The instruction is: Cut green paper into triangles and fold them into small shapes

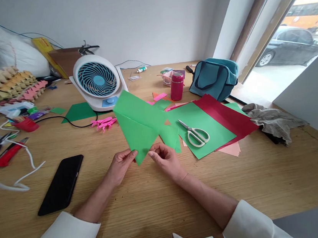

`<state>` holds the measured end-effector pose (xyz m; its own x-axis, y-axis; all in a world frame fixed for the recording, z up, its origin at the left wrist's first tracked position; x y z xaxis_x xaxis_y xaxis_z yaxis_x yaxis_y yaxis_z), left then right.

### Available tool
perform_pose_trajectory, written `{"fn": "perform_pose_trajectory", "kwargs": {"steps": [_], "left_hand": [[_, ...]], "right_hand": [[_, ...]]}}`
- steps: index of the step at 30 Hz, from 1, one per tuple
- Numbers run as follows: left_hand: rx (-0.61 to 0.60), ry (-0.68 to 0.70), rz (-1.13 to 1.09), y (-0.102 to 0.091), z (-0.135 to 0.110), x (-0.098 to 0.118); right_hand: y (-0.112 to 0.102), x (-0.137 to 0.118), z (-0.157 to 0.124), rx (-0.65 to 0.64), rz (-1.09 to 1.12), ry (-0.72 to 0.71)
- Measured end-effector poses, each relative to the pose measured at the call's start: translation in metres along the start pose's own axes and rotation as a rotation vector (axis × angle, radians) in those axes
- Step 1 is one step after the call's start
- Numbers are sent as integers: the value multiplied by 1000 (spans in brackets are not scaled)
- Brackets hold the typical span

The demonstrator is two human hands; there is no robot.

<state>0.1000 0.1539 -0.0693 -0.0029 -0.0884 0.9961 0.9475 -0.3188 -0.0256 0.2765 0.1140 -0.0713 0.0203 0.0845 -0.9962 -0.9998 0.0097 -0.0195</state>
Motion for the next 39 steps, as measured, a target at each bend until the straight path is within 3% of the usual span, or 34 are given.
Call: {"fn": "perform_pose_trajectory", "kwargs": {"steps": [4,12,16,23,26,29,33,39], "left_hand": [[40,42,-101,9,-4,1],[40,-100,-375,25,-10,-15],[147,-85,-457,11,-1,-13],[385,-54,-571,-38,18,-10],[440,-61,-605,-52,23,-12],[447,-82,-628,-55,24,-13],[387,-133,-629,-45,20,-10],[235,-187,-504,-25,11,-6]], "right_hand": [[16,8,-3,-166,-65,22],[23,15,-5,-225,-185,27],[24,18,-9,-298,-249,25],[24,14,-13,-417,-391,-23],[23,11,-15,-461,-402,-34],[22,8,-16,-481,-401,-24],[21,4,-13,-433,-250,71],[15,9,-3,-159,41,224]]}}
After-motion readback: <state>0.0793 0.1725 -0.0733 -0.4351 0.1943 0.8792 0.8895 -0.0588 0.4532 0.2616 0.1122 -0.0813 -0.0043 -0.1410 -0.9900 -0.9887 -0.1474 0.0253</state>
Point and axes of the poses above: each hand's wrist, its own z-axis towards the middle knuckle, its own y-axis out of the palm, x = y × z, the point moved 3 cm from there along z, towards the middle knuckle, and after that the axes turned 2 degrees about y, right-handed, at the moved point
